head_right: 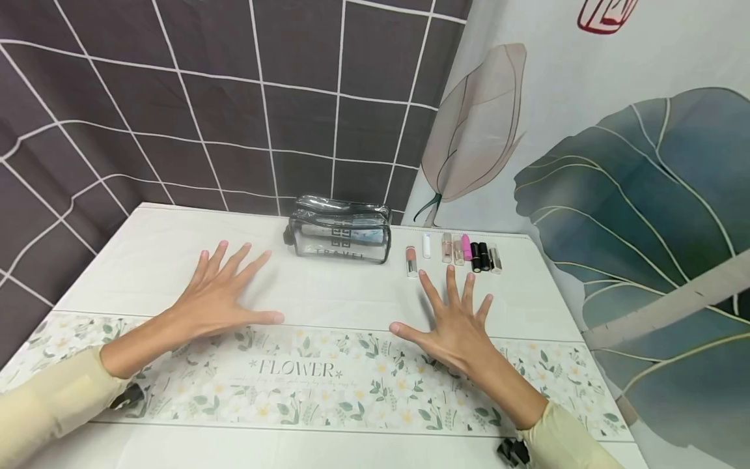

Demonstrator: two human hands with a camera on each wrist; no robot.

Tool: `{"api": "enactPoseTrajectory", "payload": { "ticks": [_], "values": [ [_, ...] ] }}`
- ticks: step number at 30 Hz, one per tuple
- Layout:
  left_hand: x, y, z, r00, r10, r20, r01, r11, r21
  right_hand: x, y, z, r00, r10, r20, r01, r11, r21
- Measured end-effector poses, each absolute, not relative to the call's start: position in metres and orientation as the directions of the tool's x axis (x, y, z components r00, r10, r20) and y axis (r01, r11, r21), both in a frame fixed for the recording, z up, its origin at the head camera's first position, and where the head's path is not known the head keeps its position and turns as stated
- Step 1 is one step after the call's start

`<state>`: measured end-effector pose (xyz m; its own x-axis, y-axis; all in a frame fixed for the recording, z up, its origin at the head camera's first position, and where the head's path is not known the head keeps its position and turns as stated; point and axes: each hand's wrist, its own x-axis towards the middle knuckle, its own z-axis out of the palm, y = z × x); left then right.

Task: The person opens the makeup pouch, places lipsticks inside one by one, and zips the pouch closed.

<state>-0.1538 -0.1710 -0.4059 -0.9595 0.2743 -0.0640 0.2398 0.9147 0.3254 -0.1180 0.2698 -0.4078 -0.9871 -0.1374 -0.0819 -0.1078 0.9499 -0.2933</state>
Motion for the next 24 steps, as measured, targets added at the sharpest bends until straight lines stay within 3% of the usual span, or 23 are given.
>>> {"api": "enactPoseTrajectory", "payload": {
  "ticks": [24],
  "values": [
    [-0.189, -0.171, -0.403, -0.96, 0.255, -0.115, 0.192, 0.901, 0.388, -0.147, 0.246, -0.394, -0.978, -0.203, -0.05, -0.179, 0.936, -0.302]
  ]
}}
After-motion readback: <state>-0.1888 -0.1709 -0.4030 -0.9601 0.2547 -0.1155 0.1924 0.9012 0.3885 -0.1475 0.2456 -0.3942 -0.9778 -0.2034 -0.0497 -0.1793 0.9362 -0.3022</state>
